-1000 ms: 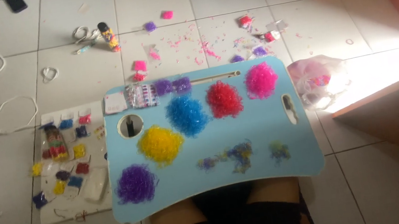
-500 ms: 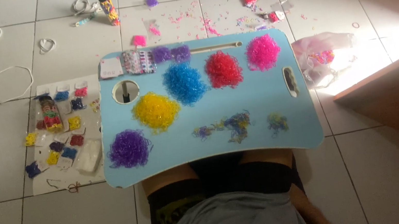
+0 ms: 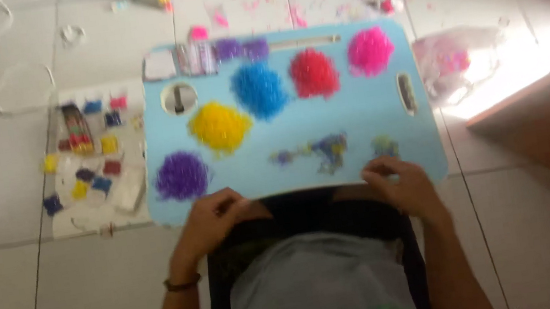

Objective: Sorting various colored rubber bands into distinct piles on a portable tray.

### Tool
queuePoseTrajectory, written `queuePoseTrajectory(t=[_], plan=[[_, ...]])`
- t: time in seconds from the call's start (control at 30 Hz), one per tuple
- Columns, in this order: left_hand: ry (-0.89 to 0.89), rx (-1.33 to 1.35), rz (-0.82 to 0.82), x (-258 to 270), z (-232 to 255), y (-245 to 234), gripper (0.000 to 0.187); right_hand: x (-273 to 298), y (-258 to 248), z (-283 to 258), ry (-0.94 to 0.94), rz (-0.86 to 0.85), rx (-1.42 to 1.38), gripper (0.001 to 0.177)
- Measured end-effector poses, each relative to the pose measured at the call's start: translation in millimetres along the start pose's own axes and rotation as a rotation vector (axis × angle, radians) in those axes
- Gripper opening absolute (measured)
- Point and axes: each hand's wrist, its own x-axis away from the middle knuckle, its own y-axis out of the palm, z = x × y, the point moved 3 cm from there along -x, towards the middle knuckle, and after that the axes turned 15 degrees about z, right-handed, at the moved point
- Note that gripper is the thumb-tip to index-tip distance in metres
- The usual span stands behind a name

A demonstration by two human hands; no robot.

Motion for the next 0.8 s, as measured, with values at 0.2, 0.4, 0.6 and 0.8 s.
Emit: queuePoseTrajectory(t=[0.2, 0.4, 0.6, 0.8], plan=[[0.482, -0.078, 0.137, -34.8, -32.4, 72.0, 0.016, -44.9, 81.2, 10.0, -0.626, 0.458, -0.133, 0.023], [0.447, -0.151, 0.225, -66.6, -49.5, 93.3, 0.025, -47.0, 120.0, -43.5, -0.872, 0.480, -0.051, 0.032], [0.392, -0.103, 0.231, -61.6, -46.4, 84.2, 0.024, -43.6, 140.0, -60.0, -0.849, 0.379, -0.007, 0.035], [0.412, -0.134, 0.162, -57.3, -40.2, 76.9, 0.021, -44.3, 138.3, -62.5, -0.850, 0.365, 0.066, 0.035]])
